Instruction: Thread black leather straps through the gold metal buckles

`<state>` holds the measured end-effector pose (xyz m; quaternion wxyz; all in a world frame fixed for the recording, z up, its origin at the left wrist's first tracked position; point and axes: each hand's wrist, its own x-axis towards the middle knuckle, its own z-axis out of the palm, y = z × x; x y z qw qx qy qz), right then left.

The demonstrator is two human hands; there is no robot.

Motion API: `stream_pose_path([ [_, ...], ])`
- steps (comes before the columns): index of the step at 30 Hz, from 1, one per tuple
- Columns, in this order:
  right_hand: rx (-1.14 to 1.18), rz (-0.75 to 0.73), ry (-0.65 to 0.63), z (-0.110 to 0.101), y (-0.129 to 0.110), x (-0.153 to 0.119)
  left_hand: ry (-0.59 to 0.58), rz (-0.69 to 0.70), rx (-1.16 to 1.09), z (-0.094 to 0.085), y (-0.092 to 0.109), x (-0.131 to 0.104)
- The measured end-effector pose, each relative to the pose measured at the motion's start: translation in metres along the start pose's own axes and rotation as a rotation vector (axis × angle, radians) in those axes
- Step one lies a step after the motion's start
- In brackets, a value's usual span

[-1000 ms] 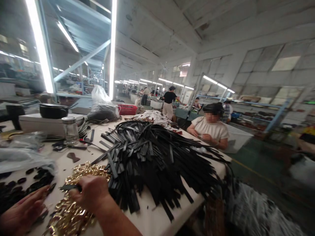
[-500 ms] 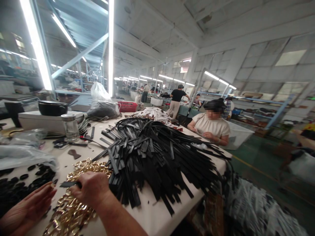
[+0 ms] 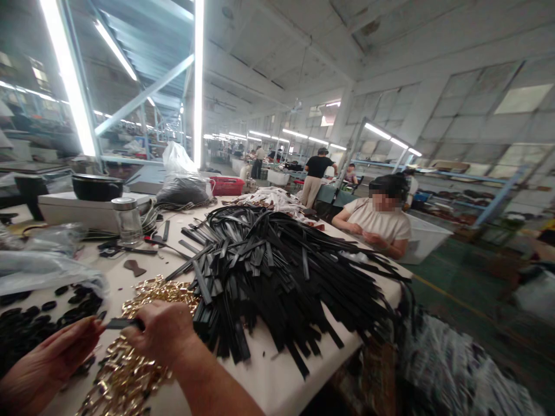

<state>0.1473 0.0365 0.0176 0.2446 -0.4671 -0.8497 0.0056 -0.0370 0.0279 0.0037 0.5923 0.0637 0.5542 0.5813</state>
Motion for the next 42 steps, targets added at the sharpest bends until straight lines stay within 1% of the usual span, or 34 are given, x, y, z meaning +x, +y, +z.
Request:
stream_pose_path([
  [2, -0.004, -0.007, -0.009, 0.000, 0.001, 0.001, 0.002, 0.065, 0.026, -0.001, -0.002, 0.006],
  [5, 0.027, -0.024, 0.015, -0.003, 0.000, 0.000, -0.077, 0.191, 0.009, -0.005, -0.005, 0.008],
  [6, 0.044, -0.027, 0.028, -0.003, -0.001, 0.000, -0.109, 0.208, -0.005, -0.006, -0.006, 0.007],
  [9, 0.117, -0.042, 0.041, -0.001, -0.003, -0.002, -0.147, 0.212, -0.070, -0.006, -0.008, 0.004],
  [14, 0.187, -0.116, 0.050, 0.007, -0.007, -0.002, -0.220, 0.226, -0.136, -0.004, -0.011, 0.009],
  [16, 0.185, -0.116, 0.051, 0.008, -0.009, -0.003, -0.253, 0.220, -0.146, -0.004, -0.014, 0.009],
  [19, 0.153, -0.080, 0.052, 0.010, -0.008, -0.003, -0.289, 0.204, -0.154, -0.004, -0.017, 0.008],
  [23, 0.117, -0.036, 0.054, 0.009, -0.005, -0.001, -0.304, 0.195, -0.159, -0.003, -0.019, 0.007],
  [30, 0.081, -0.012, 0.052, 0.008, -0.005, -0.002, -0.329, 0.195, -0.167, 0.002, -0.022, 0.003],
  [37, 0.069, -0.001, 0.092, 0.011, -0.006, -0.002, -0.372, 0.225, -0.121, 0.001, -0.026, 0.004],
  [40, 0.077, -0.007, 0.129, 0.012, -0.006, -0.003, -0.393, 0.267, -0.070, 0.001, -0.027, 0.003],
  [42, 0.099, -0.018, 0.158, 0.011, -0.006, -0.003, -0.379, 0.329, -0.019, 0.001, -0.028, 0.002],
])
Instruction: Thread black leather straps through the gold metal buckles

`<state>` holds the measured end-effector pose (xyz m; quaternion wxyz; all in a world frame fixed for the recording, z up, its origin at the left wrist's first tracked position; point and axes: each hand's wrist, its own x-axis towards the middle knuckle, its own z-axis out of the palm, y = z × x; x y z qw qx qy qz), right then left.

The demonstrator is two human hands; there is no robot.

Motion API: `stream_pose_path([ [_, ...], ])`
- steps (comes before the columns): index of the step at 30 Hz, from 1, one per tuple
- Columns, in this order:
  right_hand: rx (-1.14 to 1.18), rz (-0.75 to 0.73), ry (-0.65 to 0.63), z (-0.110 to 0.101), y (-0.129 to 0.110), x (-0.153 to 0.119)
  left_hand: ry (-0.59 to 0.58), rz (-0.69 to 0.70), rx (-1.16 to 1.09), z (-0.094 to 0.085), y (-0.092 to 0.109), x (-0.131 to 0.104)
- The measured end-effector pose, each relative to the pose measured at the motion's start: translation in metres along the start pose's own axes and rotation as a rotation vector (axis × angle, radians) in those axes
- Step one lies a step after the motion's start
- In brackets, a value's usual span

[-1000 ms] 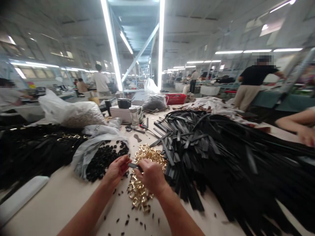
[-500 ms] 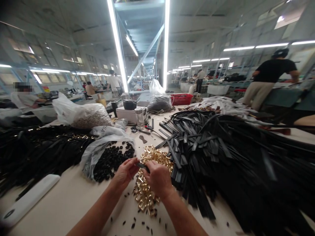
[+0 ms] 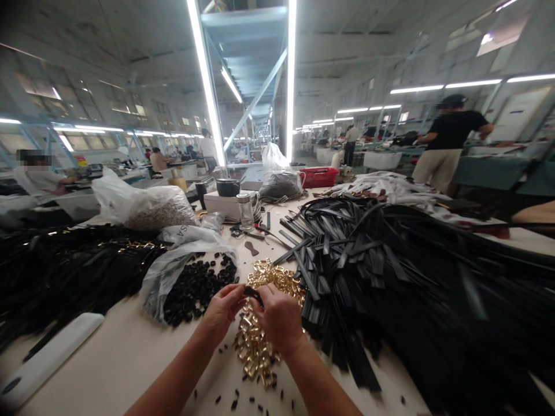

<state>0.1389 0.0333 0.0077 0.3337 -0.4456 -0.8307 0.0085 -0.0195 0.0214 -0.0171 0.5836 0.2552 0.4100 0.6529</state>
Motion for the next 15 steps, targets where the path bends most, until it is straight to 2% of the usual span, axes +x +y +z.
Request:
stream_pose_path([
  [4, 0.048, -0.018, 0.044, -0.004, -0.001, 0.001, 0.016, 0.112, 0.116, 0.002, 0.000, -0.002],
  [10, 0.044, -0.052, 0.053, -0.012, -0.003, 0.002, -0.019, 0.190, 0.148, 0.009, 0.007, -0.008],
  [15, 0.032, -0.079, 0.048, -0.012, 0.000, 0.002, 0.006, 0.306, 0.263, 0.017, 0.014, -0.013],
])
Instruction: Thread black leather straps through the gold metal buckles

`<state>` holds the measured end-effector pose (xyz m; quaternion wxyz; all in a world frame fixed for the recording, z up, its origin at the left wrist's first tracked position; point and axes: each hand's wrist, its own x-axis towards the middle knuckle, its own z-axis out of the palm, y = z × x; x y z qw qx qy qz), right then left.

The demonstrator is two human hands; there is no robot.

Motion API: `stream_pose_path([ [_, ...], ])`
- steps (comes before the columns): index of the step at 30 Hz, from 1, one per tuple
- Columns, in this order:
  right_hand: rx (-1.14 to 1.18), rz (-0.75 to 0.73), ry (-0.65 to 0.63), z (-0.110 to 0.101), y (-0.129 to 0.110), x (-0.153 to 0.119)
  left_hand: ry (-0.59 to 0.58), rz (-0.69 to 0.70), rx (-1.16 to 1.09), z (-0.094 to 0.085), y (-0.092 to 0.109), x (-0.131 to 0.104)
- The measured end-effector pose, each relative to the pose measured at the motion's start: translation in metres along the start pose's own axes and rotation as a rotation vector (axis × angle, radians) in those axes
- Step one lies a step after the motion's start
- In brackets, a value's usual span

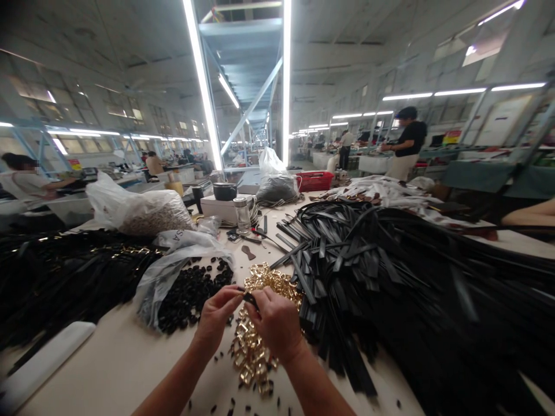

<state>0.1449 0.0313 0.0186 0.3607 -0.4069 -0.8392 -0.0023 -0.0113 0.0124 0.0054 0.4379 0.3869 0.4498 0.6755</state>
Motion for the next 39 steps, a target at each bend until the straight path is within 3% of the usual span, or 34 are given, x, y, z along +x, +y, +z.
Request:
stream_pose_path([
  [4, -0.022, 0.019, -0.062, -0.005, 0.001, 0.001, 0.061, 0.003, 0.070, -0.004, 0.003, 0.000],
  [10, -0.144, 0.063, -0.115, -0.010, 0.000, 0.003, 0.176, -0.226, 0.005, -0.020, -0.006, 0.008],
  [15, -0.192, 0.086, -0.150, -0.003, 0.004, 0.001, 0.174, -0.365, -0.093, -0.012, -0.004, 0.008],
  [18, -0.206, 0.082, -0.180, -0.001, 0.005, 0.000, 0.194, -0.348, -0.027, -0.009, 0.001, 0.006],
  [23, -0.181, 0.046, -0.205, -0.001, 0.002, -0.001, 0.190, -0.204, 0.308, -0.018, 0.007, 0.007],
  [27, -0.137, 0.019, -0.241, 0.003, -0.001, -0.002, 0.142, -0.231, 0.424, -0.024, 0.005, 0.011],
  [34, -0.082, 0.106, -0.199, 0.002, -0.006, 0.000, 0.032, -0.254, 0.077, -0.007, 0.003, 0.003],
  [39, -0.034, 0.160, -0.138, 0.006, 0.000, 0.000, 0.082, -0.271, -0.111, -0.008, -0.013, 0.010],
])
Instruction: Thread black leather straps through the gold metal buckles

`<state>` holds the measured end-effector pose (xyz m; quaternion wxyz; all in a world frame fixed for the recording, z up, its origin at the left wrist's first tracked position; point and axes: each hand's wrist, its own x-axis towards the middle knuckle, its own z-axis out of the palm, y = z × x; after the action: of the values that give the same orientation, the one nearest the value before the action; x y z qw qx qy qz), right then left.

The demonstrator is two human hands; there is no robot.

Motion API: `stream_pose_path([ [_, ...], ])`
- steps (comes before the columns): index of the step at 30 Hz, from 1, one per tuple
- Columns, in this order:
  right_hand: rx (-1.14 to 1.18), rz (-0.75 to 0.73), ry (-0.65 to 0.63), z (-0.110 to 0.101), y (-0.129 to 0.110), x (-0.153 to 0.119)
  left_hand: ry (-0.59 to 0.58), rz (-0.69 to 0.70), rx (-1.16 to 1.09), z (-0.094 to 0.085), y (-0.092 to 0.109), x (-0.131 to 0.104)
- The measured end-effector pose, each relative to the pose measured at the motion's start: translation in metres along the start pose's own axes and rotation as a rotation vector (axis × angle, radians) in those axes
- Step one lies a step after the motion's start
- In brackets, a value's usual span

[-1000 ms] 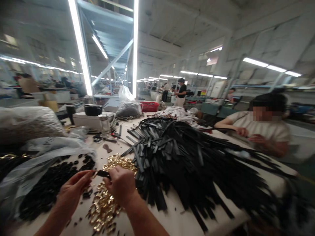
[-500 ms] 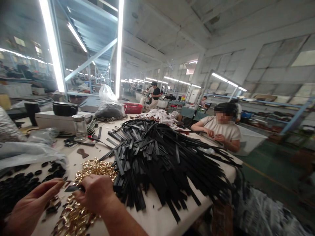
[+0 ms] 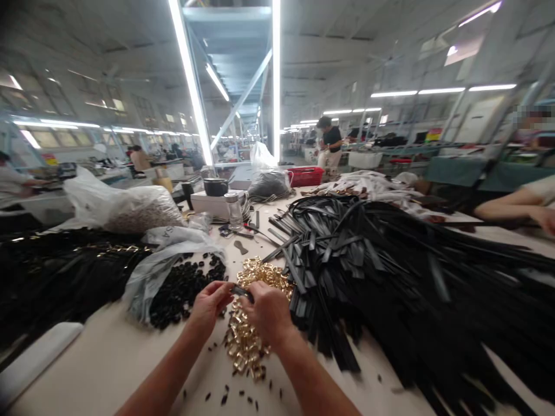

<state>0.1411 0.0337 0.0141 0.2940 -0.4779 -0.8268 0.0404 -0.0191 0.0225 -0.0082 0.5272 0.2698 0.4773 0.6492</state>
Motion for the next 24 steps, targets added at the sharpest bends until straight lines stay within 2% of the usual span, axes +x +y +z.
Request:
stream_pose_path([
  [5, 0.022, -0.027, 0.028, 0.001, 0.000, -0.001, -0.046, -0.056, -0.141, -0.007, -0.011, 0.006],
  [10, -0.006, -0.017, 0.026, 0.002, 0.000, -0.001, -0.015, -0.106, -0.227, -0.006, -0.011, 0.007],
  [14, -0.030, -0.018, 0.027, 0.001, 0.001, -0.001, -0.058, -0.099, -0.168, -0.005, -0.007, 0.003],
  [18, -0.049, -0.041, 0.000, -0.003, 0.002, 0.000, -0.034, -0.040, -0.020, -0.004, -0.001, 0.000],
  [24, -0.095, -0.052, -0.033, -0.005, -0.001, 0.000, -0.012, -0.038, -0.059, -0.005, 0.001, 0.002],
])
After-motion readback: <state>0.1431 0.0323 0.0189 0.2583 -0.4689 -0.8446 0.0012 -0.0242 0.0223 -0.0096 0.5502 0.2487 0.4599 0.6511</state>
